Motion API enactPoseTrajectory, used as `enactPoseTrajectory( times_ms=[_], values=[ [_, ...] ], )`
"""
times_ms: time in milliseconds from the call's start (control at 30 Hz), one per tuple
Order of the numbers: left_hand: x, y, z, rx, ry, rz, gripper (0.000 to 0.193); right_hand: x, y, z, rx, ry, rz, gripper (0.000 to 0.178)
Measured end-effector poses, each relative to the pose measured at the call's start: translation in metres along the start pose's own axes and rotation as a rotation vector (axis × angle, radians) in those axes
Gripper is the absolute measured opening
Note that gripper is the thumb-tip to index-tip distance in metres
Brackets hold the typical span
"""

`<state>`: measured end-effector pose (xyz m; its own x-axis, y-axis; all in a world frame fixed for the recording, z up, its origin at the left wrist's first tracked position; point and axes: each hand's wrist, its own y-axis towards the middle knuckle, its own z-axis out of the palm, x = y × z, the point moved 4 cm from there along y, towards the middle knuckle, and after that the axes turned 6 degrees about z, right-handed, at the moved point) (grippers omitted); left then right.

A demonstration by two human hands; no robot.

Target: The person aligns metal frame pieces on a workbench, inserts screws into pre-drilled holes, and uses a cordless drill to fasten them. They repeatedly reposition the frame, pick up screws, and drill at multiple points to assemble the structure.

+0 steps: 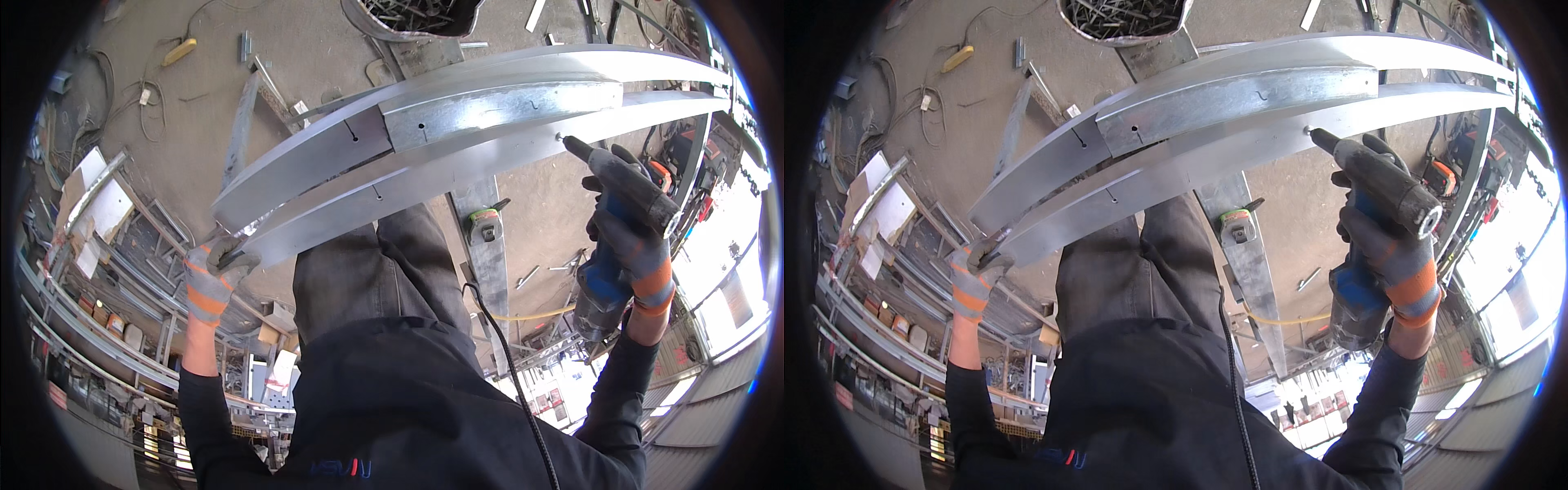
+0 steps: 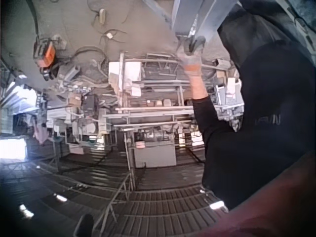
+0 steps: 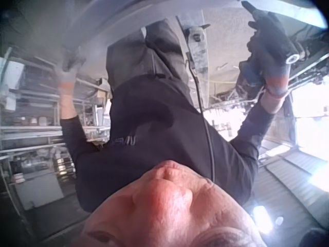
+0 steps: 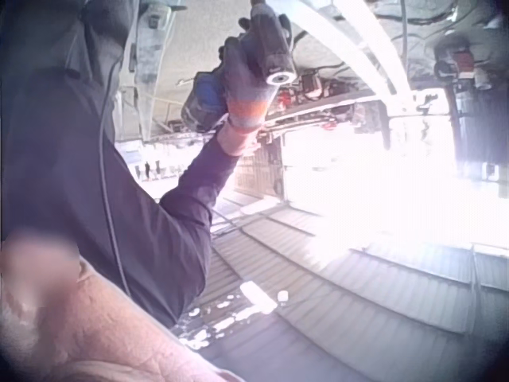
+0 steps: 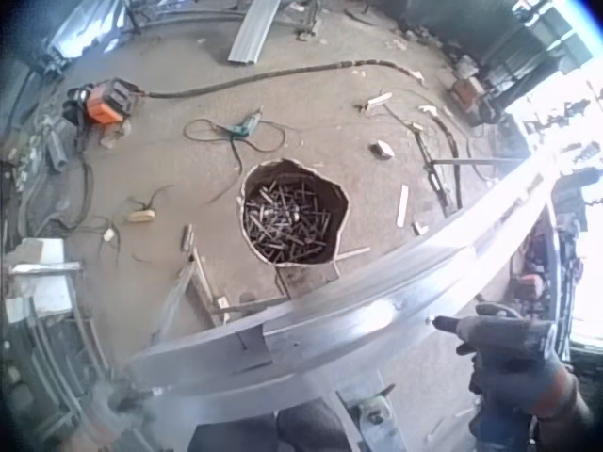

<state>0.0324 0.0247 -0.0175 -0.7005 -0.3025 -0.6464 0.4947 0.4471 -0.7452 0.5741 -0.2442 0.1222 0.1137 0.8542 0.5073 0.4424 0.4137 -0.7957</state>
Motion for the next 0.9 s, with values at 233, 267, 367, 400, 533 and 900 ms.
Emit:
enactPoseTrajectory(
  times_ms=[233, 267, 367, 400, 533, 900],
  values=[
    [0.003, 0.000, -0.002, 0.002, 0.091, 0.053, 0.035, -0.005, 0.002, 0.008, 0.021, -0.076, -0.117, 0.066],
    [0.004, 0.000, -0.002, -0.010, 0.105, 0.075, 0.035, -0.006, 0.003, 0.009, 0.012, -0.084, -0.117, 0.066],
    [0.007, 0.000, -0.002, 0.002, 0.085, 0.068, 0.034, -0.009, 0.002, 0.009, -0.029, -0.086, -0.121, 0.066],
    [0.007, 0.000, -0.002, 0.020, 0.070, 0.051, 0.034, -0.009, 0.002, 0.010, -0.007, -0.102, -0.149, 0.065],
    [0.003, 0.000, -0.003, 0.020, 0.177, 0.064, 0.030, -0.008, -0.011, 0.009, -0.061, -0.210, -0.231, 0.064],
    [0.012, 0.002, -0.006, 0.014, 0.077, 0.070, 0.031, -0.097, -0.093, 0.039, -0.180, 0.228, -0.029, 0.064]
  ],
)
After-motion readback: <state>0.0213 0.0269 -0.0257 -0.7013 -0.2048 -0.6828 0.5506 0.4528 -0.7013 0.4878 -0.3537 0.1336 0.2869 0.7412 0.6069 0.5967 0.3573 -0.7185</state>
